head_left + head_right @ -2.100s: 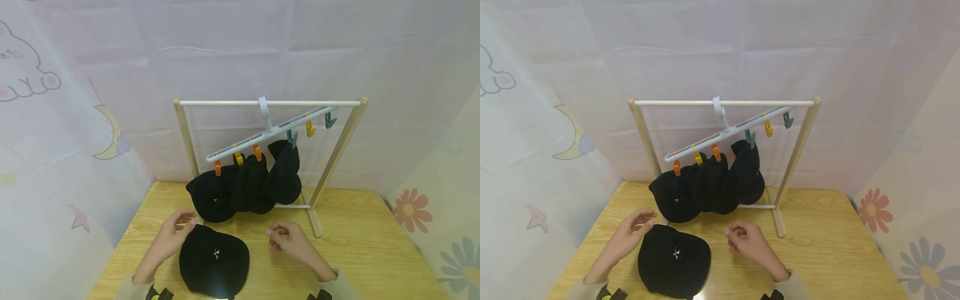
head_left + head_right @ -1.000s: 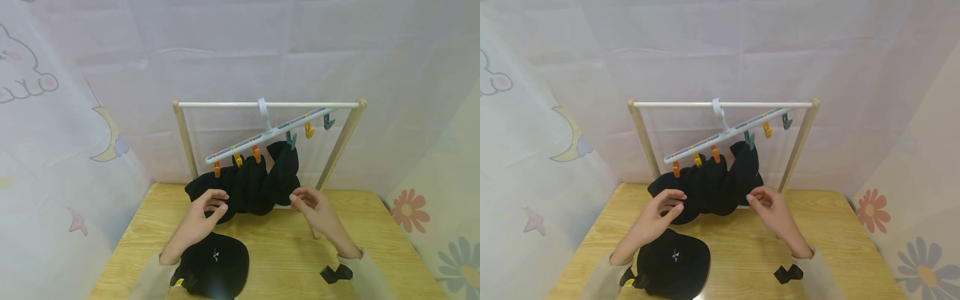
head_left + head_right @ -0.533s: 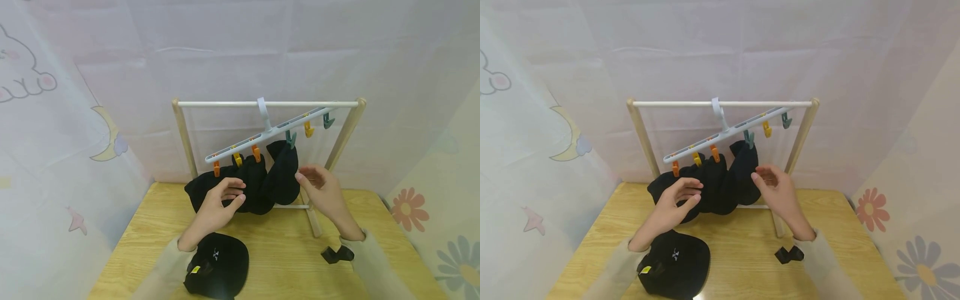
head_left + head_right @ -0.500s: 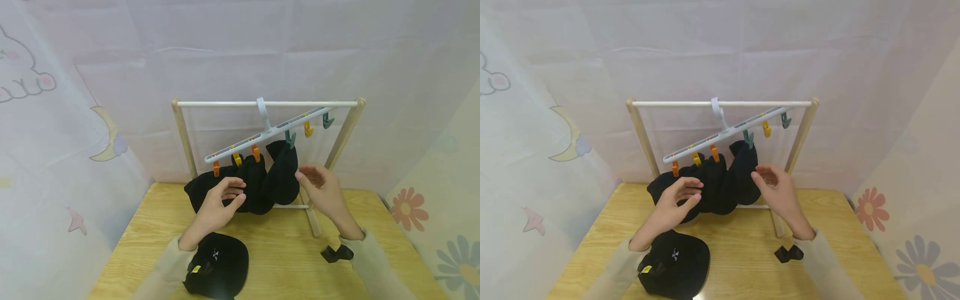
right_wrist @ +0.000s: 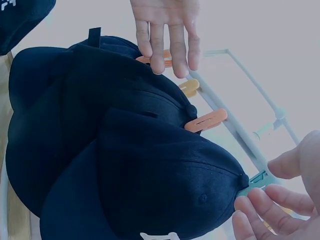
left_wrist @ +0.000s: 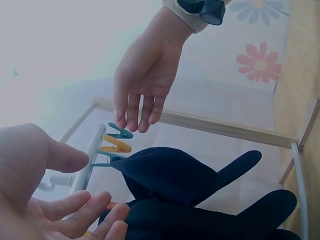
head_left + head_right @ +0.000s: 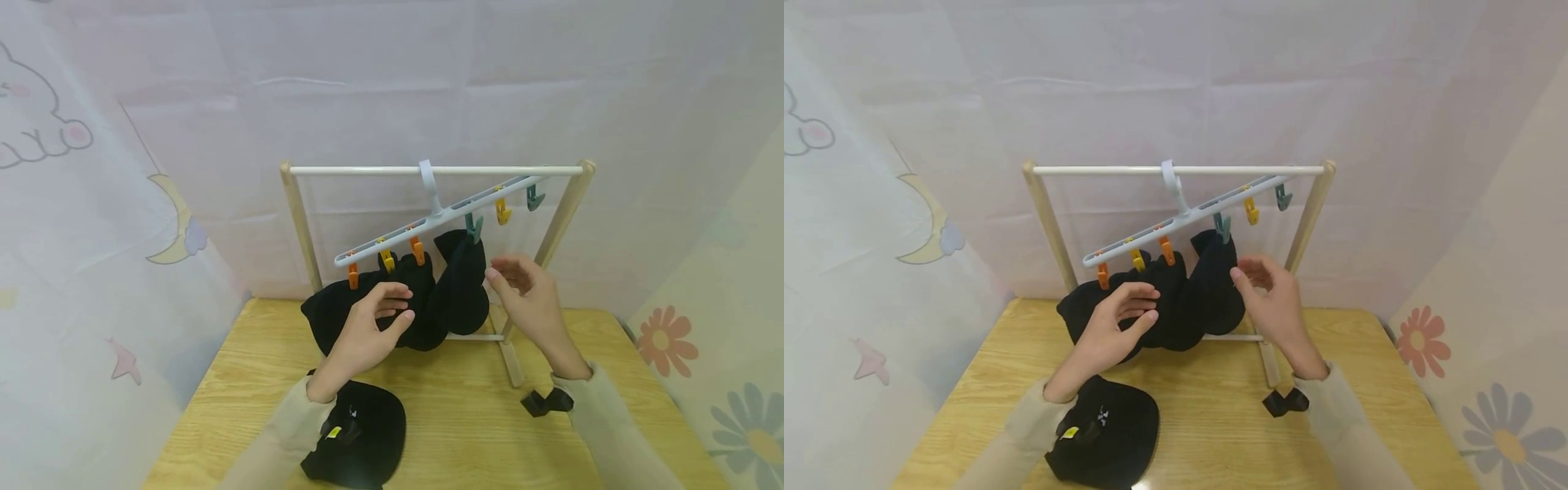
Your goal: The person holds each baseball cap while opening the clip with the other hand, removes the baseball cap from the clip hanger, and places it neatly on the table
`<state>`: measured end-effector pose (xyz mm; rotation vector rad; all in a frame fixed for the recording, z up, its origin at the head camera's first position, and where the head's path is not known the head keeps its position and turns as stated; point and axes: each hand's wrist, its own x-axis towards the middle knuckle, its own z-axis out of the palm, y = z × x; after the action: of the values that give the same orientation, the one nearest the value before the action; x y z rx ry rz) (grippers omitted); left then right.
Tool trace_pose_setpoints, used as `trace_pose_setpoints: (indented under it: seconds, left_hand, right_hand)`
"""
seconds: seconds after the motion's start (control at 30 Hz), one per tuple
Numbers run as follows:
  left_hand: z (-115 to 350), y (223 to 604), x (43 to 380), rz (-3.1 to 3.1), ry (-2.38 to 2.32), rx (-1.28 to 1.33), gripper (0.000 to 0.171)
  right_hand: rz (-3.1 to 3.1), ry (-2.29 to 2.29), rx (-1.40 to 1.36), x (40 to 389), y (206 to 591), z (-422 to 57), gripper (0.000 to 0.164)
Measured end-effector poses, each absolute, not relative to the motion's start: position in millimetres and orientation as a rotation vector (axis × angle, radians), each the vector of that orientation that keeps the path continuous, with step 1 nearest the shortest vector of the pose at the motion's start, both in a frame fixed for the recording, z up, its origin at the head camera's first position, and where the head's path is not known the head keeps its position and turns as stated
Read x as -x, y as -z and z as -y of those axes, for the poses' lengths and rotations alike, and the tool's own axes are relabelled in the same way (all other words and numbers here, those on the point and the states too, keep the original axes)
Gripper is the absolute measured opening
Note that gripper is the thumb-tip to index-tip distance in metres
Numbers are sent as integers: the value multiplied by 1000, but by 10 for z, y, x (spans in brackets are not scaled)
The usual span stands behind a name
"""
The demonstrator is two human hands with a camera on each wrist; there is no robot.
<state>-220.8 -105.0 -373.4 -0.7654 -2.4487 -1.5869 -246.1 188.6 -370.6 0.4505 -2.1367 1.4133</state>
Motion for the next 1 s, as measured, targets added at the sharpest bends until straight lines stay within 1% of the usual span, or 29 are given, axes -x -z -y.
trace_pose_setpoints:
  seconds: [0.27, 0.47, 0.87, 1.0]
  left_hand:
    - [968, 3692, 2247, 2439, 1599, 769, 41]
    - [910, 3642, 2276, 2435, 1609, 782, 41]
    - [749, 3619, 2472, 2419, 1680, 826, 46]
    - [694, 3607, 2518, 2433, 1678, 824, 47]
  right_hand:
    - [2114, -1418, -454, 2558, 3660, -1850, 20]
    - [2099, -1439, -441, 2626, 3619, -1834, 21]
    - [2064, -1415, -407, 2812, 3574, -1819, 30]
    - [2062, -1399, -402, 2855, 3518, -1797, 31]
